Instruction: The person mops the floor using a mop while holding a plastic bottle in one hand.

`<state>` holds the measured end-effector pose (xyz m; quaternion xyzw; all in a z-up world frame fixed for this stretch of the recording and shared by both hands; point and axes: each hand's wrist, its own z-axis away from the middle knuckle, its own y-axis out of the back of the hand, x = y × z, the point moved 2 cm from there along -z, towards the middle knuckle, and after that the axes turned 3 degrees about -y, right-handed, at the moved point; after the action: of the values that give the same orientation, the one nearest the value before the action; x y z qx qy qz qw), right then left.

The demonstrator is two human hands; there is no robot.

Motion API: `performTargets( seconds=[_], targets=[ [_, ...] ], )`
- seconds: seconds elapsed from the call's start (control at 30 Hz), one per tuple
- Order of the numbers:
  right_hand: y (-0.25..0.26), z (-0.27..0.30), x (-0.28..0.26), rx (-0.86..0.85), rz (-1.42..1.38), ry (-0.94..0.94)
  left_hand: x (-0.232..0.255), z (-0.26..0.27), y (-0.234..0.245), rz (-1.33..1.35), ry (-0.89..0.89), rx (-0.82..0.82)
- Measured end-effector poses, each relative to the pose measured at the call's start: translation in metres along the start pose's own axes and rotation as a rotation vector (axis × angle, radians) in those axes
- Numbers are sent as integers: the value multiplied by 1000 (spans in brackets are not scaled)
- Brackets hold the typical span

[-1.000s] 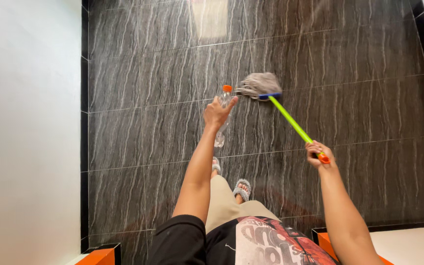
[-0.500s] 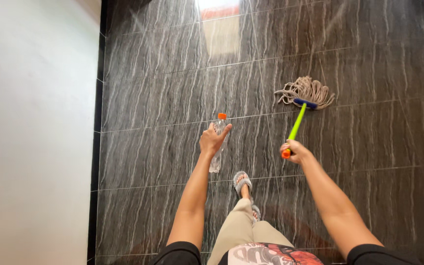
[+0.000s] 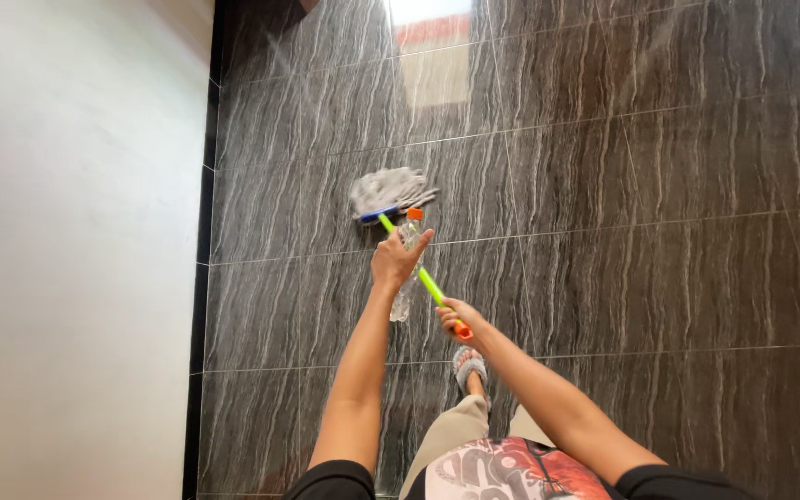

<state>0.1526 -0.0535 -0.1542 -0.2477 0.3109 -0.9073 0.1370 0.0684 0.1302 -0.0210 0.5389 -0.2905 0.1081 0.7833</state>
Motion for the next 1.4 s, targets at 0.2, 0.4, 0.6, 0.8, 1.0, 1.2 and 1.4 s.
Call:
performTargets(
  seconds=[0.2,0.4,0.6,0.8,1.0,1.2,1.4],
  targets=[
    [-33,-15,-36,-3,39,-79,32,-14,2,-13,-48,51],
    [-19,93,-174,-134,-156,31,96,-26,-36,-39,-70,-16],
    [52,256,-305,-273,-329,180,182,-37,-113,-13,-91,-99],
    [163,412,-425,-185,-489,610,282,-49,-198,14,-103,-152],
    [266,486,-499,169,-361,812,352,-46,-254,18,-144,-207],
    [270,435,-511,316,-215,550,351,-16,-252,-1,-174,-128],
    [230,358,-370,263,37,372,311,22,-217,-32,-92,-66]
  ],
)
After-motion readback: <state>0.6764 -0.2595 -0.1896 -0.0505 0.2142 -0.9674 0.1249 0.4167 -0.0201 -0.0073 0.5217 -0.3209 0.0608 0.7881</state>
